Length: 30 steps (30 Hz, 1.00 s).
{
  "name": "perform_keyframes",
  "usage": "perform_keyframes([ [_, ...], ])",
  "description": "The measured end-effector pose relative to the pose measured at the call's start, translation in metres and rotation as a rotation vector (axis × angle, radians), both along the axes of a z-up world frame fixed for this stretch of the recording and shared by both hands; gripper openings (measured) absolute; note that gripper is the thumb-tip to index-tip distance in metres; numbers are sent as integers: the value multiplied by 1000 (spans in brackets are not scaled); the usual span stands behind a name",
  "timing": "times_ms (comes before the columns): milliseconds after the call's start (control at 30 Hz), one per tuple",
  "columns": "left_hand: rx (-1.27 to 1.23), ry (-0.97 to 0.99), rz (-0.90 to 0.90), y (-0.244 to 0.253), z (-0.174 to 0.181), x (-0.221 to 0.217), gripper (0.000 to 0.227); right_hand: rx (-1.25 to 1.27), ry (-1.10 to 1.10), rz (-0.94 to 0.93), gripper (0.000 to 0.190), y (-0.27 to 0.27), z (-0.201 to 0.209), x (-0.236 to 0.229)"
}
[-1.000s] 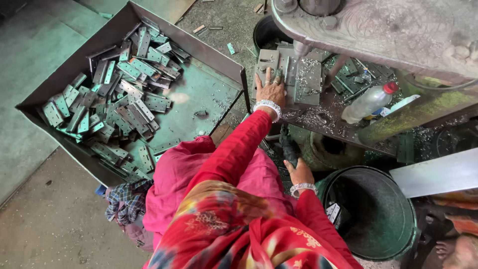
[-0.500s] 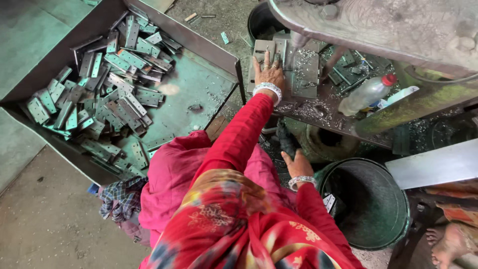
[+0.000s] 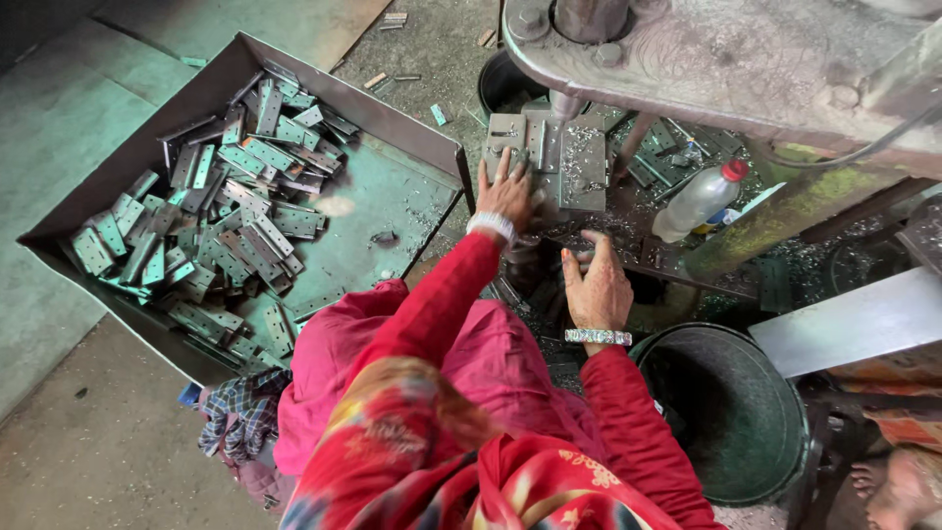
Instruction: The person repeatedly picks small metal pieces from a bin, places them under a drill press, and operates the machine to drill holes. The person then removes the processed pieces and places them back into the bin.
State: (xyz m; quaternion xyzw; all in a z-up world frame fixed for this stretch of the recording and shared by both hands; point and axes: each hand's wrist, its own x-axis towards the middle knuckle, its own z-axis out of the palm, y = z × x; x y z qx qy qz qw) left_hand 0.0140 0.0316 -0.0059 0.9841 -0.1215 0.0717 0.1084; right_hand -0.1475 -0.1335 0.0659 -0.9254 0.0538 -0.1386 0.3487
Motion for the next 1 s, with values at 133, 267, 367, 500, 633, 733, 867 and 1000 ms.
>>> perform_keyframes([
  [133,115,192,77,-16,14,40,57,-59,-155,13,40,-4,-5,3],
  [267,19,79,23,-11,13,22,58,-23,27,-3,39,-4,-4,3],
  [367,76,-16,-68,3,-2,-20,55,4,55,5,38,0,-3,2],
  [500,123,-165,-220,15,-15,-57,53,12,14,1,35,-2,-1,1],
  [633,231,-190,-270,18,10,-48,29,47,53,-8,34,1,-2,-1],
  [733,-94,-322,-74,-4,42,-28,47,-14,31,-7,34,0,-5,1],
  [867,10,-263,45,-48,64,-8,31,-110,-96,-2,37,-4,-9,6],
  [1000,-5,-12,137,-51,44,-12,29,-71,-2,-5,37,-4,-11,1],
])
